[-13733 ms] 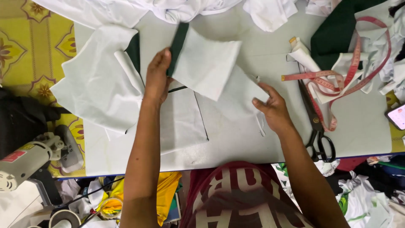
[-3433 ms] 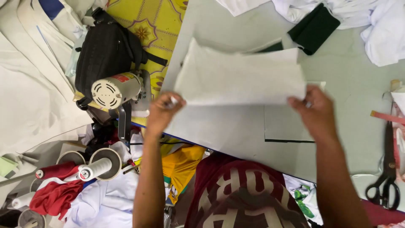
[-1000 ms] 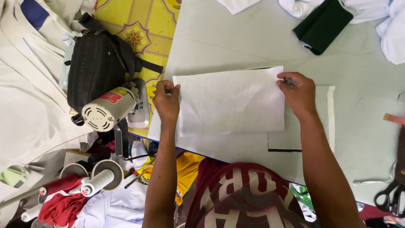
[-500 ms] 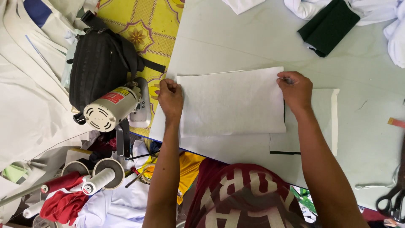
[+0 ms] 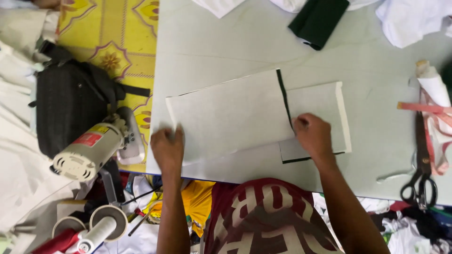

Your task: The person uses scissors to cut a piece of dark green fabric placed on a white surface. They then fold the fabric and cut it again to create smaller pieces. The person also handles white fabric pieces and a measuring tape during the process.

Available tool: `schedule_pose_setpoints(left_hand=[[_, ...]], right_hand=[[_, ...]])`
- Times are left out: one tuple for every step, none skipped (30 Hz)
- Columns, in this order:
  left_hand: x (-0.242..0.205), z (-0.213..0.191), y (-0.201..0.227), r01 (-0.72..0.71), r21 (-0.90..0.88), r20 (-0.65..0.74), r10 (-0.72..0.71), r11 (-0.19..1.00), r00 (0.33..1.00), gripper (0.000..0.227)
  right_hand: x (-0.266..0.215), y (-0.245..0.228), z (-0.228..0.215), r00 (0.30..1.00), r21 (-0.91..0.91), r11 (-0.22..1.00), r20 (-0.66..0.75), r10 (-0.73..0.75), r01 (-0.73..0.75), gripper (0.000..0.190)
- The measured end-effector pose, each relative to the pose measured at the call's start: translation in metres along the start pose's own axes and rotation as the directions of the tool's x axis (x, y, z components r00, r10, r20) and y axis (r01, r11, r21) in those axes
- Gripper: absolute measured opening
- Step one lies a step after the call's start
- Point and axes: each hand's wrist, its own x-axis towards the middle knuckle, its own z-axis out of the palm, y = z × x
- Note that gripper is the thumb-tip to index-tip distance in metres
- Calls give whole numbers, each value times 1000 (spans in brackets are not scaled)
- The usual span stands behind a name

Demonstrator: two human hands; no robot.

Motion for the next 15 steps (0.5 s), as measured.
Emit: schedule_pose_setpoints(left_hand=[[-13, -8, 4, -16, -6, 13, 16, 1000, 1000, 29], [-26, -16, 7, 119, 79, 166, -131, 990, 977, 43], [-39, -25, 10, 234, 185, 296, -281, 954, 913, 58], [-44, -19, 5, 215, 181, 308, -263, 960, 914, 58], [-50, -15, -1, 204, 174, 291, -248, 963, 924, 51], [-57, -11, -7, 193, 167, 275, -233, 967, 933, 45], [-55, -6, -11, 186, 161, 273, -224, 969, 935, 45], [-54, -2, -15, 148, 166, 272, -190, 975, 943, 41], [-55, 3, -19, 115, 171, 269, -158, 979, 950, 36], [-53, 5, -19, 111, 166, 267, -153, 980, 952, 36], [-51, 6, -19, 123, 148, 265, -159, 981, 951, 31], [-49, 8, -19, 134, 129, 264, -165, 983, 950, 26], [-49, 7, -19, 134, 127, 261, -163, 983, 952, 26], [-48, 6, -20, 150, 132, 268, -181, 980, 946, 25], [-49, 3, -21, 169, 141, 274, -202, 976, 940, 24]], right_hand=[[-5, 10, 7, 1000, 2, 1000, -13, 17, -17, 23], [-10, 19, 14, 999, -4, 1000, -29, -27, 27, 25], [-15, 29, 20, 996, -11, 997, -46, -73, 73, 28], [-20, 25, 22, 996, -9, 998, -61, -58, 57, 28], [-22, 20, 23, 997, -71, 996, -42, -63, 60, 29], [-25, 15, 25, 998, -132, 989, -22, -66, 62, 30], [-24, 15, 28, 997, -130, 990, -32, -66, 61, 30], [-23, 16, 31, 997, -145, 986, -7, -81, 79, 25], [-23, 17, 34, 995, -161, 982, 20, -97, 99, 19], [-23, 16, 33, 995, -161, 982, 13, -99, 100, 19], [-22, 15, 31, 996, -135, 987, 44, -80, 86, 19], [-22, 14, 30, 995, -109, 992, 76, -63, 71, 19], [-24, 11, 24, 995, -108, 991, 74, -66, 74, 19], [-26, 8, 18, 994, -48, 997, 99, -51, 56, 23], [-29, 5, 12, 991, 13, 999, 131, -37, 36, 27]])
